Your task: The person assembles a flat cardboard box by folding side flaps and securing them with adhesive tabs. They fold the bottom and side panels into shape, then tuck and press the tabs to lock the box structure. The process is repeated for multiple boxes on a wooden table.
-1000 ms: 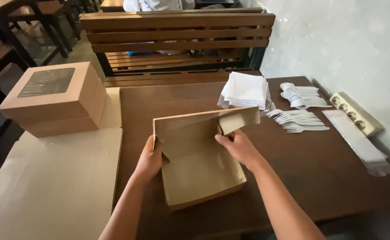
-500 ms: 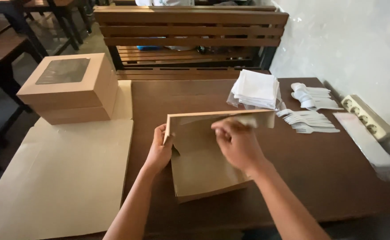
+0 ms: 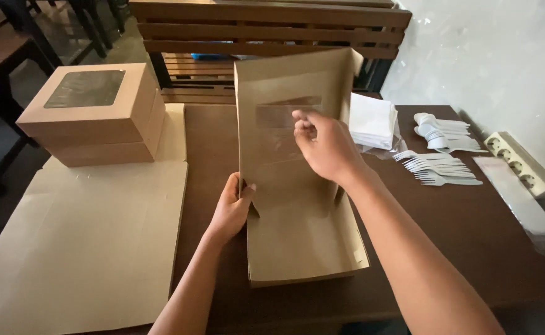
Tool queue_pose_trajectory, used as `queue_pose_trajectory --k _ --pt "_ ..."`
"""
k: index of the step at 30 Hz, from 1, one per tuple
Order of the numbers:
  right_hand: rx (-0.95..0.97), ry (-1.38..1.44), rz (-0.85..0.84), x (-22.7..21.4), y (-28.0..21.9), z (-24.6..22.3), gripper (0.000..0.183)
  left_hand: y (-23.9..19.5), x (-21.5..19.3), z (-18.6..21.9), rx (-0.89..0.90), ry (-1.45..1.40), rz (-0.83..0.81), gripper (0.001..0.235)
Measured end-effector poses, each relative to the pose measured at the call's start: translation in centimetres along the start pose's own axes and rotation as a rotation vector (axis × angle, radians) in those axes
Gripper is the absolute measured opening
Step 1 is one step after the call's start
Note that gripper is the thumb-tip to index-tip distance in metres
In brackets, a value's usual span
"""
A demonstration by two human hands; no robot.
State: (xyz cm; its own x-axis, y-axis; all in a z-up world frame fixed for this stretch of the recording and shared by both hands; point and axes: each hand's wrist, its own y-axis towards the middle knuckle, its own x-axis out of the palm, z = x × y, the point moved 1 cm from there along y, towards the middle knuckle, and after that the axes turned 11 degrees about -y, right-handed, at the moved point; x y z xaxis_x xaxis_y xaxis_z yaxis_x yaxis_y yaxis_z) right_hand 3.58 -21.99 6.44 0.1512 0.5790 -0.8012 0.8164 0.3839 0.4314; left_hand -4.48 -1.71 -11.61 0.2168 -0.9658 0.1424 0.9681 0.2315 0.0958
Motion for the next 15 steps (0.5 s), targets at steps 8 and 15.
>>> queue_pose_trajectory --k 8,15 --pt "0.04 -0.005 -0.176 0.9 -1.7 -0.3 0.04 -1.4 1.4 1.8 0.065 -0.038 0.014 0.027" --pt "0.139 0.141 -0.62 1.8 -4.7 -4.7 0.044 -3.2 2.8 3.4 -0.008 -0.066 0.046 0.034"
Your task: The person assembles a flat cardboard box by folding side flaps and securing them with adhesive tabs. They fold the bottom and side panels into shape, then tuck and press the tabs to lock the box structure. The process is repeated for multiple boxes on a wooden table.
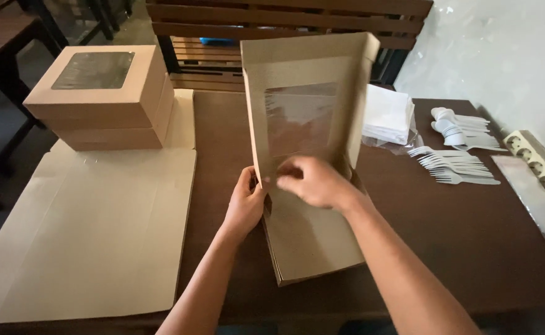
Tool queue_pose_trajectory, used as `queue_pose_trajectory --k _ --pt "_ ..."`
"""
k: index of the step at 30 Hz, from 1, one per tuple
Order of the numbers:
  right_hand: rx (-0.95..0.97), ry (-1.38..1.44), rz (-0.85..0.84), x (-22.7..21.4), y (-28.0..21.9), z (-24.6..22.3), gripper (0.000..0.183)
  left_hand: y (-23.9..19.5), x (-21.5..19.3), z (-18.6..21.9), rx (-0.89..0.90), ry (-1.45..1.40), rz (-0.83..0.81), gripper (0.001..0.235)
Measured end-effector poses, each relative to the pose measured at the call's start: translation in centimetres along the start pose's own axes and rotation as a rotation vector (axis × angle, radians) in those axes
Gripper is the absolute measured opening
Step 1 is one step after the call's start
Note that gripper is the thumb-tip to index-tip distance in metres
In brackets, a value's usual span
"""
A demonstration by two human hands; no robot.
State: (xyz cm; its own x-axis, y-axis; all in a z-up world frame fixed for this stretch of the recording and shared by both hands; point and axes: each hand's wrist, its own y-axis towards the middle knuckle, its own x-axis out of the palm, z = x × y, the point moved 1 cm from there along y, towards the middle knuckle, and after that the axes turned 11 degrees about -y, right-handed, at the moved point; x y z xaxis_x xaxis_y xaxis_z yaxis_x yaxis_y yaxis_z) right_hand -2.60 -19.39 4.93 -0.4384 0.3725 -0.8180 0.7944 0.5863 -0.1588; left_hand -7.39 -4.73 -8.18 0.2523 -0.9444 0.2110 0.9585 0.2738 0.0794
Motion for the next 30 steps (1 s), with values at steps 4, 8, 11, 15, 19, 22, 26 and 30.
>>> queue_pose_trajectory --k 4,8,11,15,19,22,26,30 --pt "0.123 0.313 -0.195 2.1 0.3 0.8 0.046 0.3 -0.1 1.1 -0.069 0.008 0.041 0.033" --pt "0.109 0.452 -0.202 3.2 0.1 1.1 0.043 -0.2 0.3 2.4 -0.128 -0.028 0.061 0.031" --pt "0.102 0.401 -0.188 4.3 0.9 2.3 0.038 -0.5 0.2 2.8 -0.137 -0.022 0.057 0.03" --pt "0.091 0.289 -0.171 5.6 2.1 3.8 0.029 -0.8 0.0 3.4 -0.111 -0.019 0.038 0.03" --pt "0.103 0.494 -0.148 5.6 2.0 3.1 0.038 -0.5 -0.6 2.5 -0.086 -0.027 0.048 0.032" --pt "0.048 0.344 -0.106 5.9 1.9 2.9 0.034 -0.7 -0.6 2.6 -0.083 -0.043 0.056 0.03" --pt "0.074 0.299 -0.107 6.3 1.9 2.6 0.03 -1.3 -1.2 3.9 -0.124 -0.036 0.022 0.022" --pt "0.113 0.291 -0.077 6.6 1.6 2.2 0.029 -2.7 -0.5 7.8 -0.135 0.095 -0.046 0.034"
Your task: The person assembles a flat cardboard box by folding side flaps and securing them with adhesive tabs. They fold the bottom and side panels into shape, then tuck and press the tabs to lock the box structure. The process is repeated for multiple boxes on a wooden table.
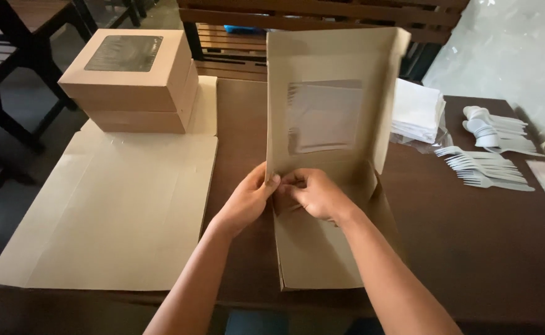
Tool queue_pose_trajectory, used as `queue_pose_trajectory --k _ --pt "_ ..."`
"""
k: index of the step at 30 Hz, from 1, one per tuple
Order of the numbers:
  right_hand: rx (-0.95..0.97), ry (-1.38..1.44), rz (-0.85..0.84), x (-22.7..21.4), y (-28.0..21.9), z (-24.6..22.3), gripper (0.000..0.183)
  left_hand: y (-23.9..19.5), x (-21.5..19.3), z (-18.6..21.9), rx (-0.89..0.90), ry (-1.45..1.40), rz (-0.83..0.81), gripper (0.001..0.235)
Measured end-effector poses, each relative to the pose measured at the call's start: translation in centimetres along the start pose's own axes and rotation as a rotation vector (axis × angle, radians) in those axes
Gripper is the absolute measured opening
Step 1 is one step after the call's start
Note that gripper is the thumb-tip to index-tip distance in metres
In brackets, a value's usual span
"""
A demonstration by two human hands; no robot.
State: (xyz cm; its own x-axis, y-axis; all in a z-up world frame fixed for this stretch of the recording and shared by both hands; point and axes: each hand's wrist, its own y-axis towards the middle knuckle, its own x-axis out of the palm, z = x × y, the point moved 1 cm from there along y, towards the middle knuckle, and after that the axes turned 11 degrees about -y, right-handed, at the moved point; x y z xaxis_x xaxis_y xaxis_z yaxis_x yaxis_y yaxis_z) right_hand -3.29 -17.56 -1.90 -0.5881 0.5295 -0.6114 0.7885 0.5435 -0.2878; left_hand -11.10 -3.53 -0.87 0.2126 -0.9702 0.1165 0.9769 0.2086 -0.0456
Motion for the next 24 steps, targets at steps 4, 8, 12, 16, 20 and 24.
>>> queue_pose_trajectory --k 4,8,12,16,20,24 --pt "-0.003 0.032 0.005 0.1 0.4 0.4 0.027 0.6 -2.7 -4.0 -0.121 0.344 0.187 0.038" --pt "0.016 0.024 0.042 0.4 0.7 0.5 0.025 -0.9 -2.1 -2.6 -0.193 0.406 0.193 0.035" --pt "0.053 0.029 0.044 0.6 0.2 -0.5 0.028 -1.1 -2.1 -3.1 -0.205 0.307 0.221 0.031" --pt "0.045 0.064 0.036 1.1 0.3 0.0 0.027 -0.1 -2.8 -5.9 -0.168 0.221 0.247 0.033" --pt "0.053 0.129 0.015 1.3 1.6 2.0 0.028 0.1 -2.9 -6.7 -0.141 0.118 0.259 0.033" --pt "0.092 0.17 -0.003 1.2 2.3 3.1 0.031 0.2 -2.8 -6.5 -0.172 0.127 0.231 0.034"
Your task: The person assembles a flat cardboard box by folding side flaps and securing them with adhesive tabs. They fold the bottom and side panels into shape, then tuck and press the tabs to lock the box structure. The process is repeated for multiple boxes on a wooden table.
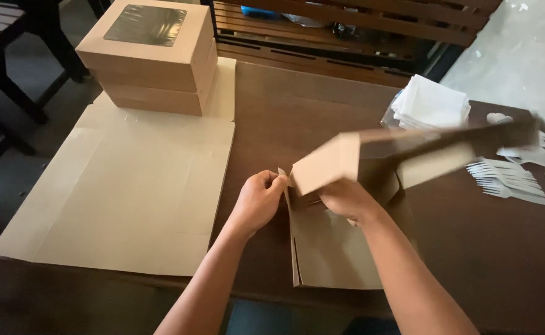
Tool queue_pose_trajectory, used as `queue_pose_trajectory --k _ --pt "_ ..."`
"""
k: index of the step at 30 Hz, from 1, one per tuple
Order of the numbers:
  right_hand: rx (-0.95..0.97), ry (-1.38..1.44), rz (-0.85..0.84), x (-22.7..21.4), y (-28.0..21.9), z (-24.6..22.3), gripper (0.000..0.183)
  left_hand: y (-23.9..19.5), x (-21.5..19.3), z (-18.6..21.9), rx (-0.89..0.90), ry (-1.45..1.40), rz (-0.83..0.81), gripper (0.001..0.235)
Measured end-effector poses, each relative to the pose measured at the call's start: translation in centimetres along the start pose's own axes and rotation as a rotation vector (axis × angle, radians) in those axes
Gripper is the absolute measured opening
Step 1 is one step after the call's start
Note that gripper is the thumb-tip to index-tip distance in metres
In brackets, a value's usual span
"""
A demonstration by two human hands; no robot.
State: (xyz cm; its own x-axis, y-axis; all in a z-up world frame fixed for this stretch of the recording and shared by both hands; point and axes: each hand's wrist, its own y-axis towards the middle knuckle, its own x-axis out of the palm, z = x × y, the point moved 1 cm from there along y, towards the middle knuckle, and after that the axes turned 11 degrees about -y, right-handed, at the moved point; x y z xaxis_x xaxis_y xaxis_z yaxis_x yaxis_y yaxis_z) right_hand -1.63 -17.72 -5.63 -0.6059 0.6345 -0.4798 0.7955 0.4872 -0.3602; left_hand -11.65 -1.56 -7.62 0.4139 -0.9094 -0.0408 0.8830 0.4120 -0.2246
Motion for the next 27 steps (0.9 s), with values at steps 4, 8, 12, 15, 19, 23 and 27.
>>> queue_pose_trajectory --k 4,8,12,15,19,23,27 --pt "0.019 -0.027 0.008 -0.1 -0.1 0.0 0.03 -0.7 -0.4 0.9 0.009 0.037 -0.015 0.037" --pt "0.045 -0.066 0.023 -0.2 -0.2 -0.2 0.029 -2.1 -1.3 2.2 0.374 0.049 -0.223 0.079" --pt "0.072 -0.1 0.039 -0.2 -0.3 -0.6 0.028 -3.8 -2.2 4.7 0.519 0.179 -0.452 0.1" --pt "0.089 -0.126 0.051 -0.1 -0.5 -1.0 0.027 -2.8 -2.4 5.9 0.576 0.148 -0.354 0.073" --pt "0.003 0.056 -0.043 1.1 -2.9 -4.8 0.036 -2.2 -2.7 7.2 0.531 0.137 -0.318 0.068" --pt "0.01 0.051 -0.004 1.2 -1.8 -3.5 0.029 -0.5 -2.4 6.8 0.235 0.06 -0.196 0.058" --pt "0.025 0.007 0.013 1.6 -4.5 -6.8 0.033 1.8 -1.8 4.4 0.089 0.011 -0.141 0.057"
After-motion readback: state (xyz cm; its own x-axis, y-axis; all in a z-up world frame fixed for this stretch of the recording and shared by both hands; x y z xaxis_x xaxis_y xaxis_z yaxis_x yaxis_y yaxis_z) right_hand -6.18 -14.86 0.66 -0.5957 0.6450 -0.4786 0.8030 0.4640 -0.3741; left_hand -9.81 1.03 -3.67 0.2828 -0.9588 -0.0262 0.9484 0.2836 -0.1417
